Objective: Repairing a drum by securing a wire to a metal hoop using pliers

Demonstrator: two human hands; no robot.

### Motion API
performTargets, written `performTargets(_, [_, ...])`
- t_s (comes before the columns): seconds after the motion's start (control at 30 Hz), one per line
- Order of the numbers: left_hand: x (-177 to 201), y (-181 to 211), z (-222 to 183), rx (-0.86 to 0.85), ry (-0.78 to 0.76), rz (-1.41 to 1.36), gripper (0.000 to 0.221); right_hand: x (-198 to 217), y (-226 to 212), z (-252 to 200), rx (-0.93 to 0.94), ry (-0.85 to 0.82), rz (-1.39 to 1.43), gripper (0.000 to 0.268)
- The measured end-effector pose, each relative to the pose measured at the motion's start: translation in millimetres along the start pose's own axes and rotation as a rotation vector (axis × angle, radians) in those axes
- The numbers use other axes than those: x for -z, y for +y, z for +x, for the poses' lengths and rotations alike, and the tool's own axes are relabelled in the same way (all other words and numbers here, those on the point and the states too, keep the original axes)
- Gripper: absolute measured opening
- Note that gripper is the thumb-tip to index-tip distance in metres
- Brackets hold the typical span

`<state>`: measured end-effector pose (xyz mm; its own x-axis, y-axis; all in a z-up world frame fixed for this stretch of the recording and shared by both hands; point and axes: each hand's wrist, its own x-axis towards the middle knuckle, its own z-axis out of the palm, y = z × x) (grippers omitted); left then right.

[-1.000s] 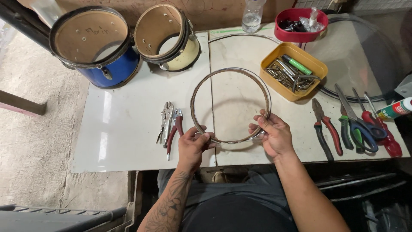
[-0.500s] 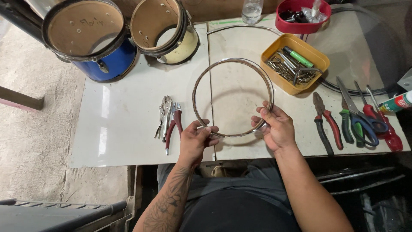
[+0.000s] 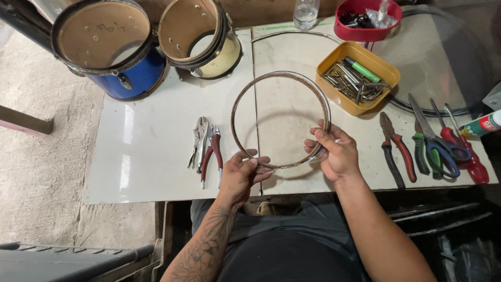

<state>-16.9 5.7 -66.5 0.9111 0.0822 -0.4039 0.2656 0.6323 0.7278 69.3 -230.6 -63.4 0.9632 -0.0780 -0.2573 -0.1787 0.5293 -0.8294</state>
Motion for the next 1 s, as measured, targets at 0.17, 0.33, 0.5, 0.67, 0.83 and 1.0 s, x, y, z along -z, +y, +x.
performTargets(0.17, [3,-5,6,-0.002,-0.012,0.002,0.03,1,1,2,-0.005,0.0,0.014,0.035])
performTargets(0.33, [-3,-2,1,0.01,0.018,0.026,0.027,2,2,3,-0.012,0.013,0.015,0.035])
performTargets(0.5, [1,-10,12,-0.054,0.065,0.076,0.026,4,6,4,-0.031,0.003,0.022,0.035])
performTargets(0.67, [-7,-1,2,-0.103,0.112,0.215,0.027,-2,-1,-11,-0.072,-0.052,-0.004,0.041])
performTargets(0.83, [-13,6,-1,-0.147,0.141,0.227,0.026,-12,-6,-34,-0.116,-0.162,-0.044,0.048])
performTargets(1.0, [-22,9,-4,-0.182,0.129,0.179,0.028,-1,15,-42,-0.182,-0.388,0.078,0.052])
